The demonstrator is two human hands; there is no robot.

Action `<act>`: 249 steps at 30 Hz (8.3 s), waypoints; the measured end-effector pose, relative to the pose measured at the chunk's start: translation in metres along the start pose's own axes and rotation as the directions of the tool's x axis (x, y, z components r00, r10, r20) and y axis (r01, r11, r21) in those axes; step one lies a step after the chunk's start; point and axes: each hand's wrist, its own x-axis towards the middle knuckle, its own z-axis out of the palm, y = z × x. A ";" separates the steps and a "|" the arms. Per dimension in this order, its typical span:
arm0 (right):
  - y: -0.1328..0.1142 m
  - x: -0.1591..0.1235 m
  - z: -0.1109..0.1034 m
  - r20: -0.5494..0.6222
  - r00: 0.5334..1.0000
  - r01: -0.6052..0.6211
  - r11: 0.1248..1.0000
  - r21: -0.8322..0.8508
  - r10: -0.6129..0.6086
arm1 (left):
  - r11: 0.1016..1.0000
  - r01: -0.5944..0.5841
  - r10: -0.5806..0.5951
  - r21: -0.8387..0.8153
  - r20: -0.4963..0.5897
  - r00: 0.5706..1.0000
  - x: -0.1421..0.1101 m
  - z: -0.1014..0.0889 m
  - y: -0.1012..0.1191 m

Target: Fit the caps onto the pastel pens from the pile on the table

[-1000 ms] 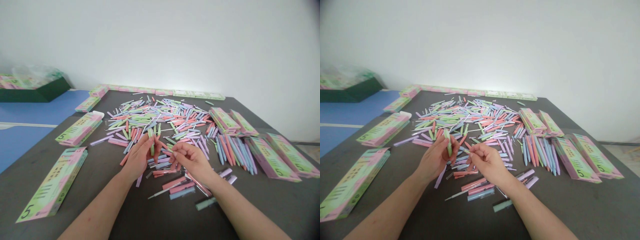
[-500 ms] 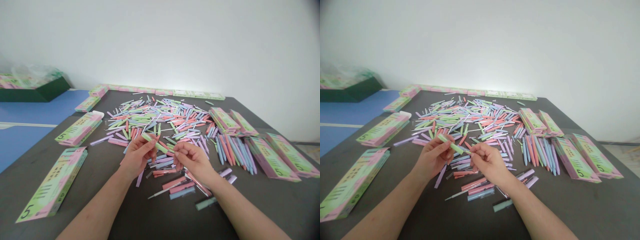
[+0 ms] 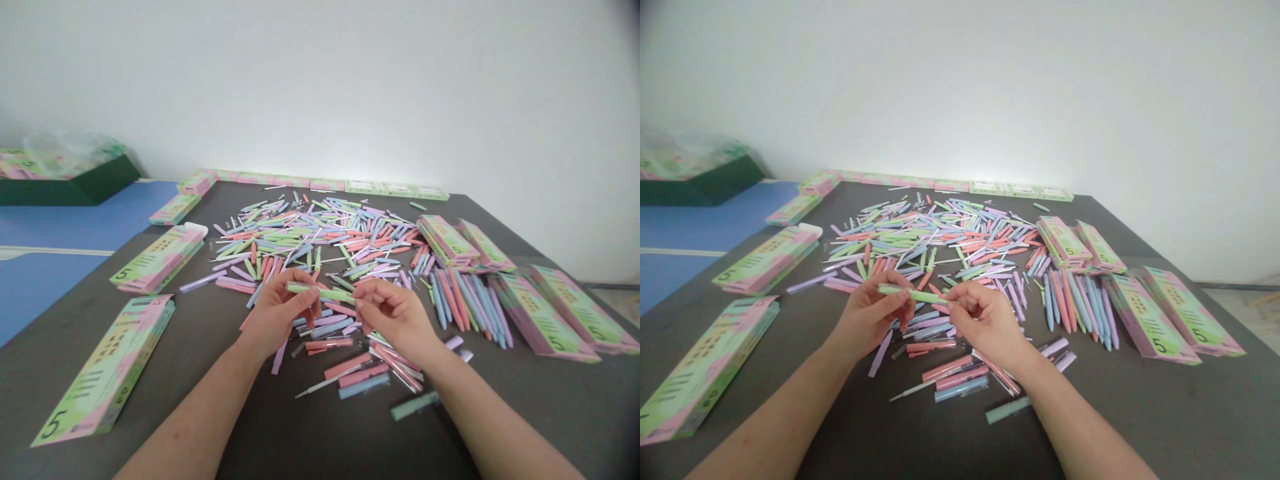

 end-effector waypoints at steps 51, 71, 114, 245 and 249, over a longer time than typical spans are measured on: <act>0.014 0.008 -0.002 0.017 0.996 0.088 0.996 -0.022 -0.088 | 0.882 0.034 -0.145 0.471 0.201 0.969 0.002 -0.001 -0.006; 0.056 0.141 -0.009 0.249 0.968 0.241 0.353 -0.904 -0.024 | 0.975 0.053 -0.018 0.216 -0.161 0.987 0.013 -0.016 -0.012; 0.035 0.094 -0.029 0.221 0.973 0.209 0.634 -0.745 -0.061 | 0.985 -0.004 0.031 0.172 -0.155 0.987 0.010 -0.011 -0.003; 0.000 0.019 0.012 -0.038 0.996 0.091 0.944 0.319 -0.083 | 0.905 0.051 -0.136 0.422 0.174 0.975 -0.005 0.002 0.000; 0.001 0.019 0.013 -0.004 0.996 0.088 0.938 0.335 -0.092 | 0.902 0.058 -0.144 0.427 0.172 0.975 -0.004 0.003 0.001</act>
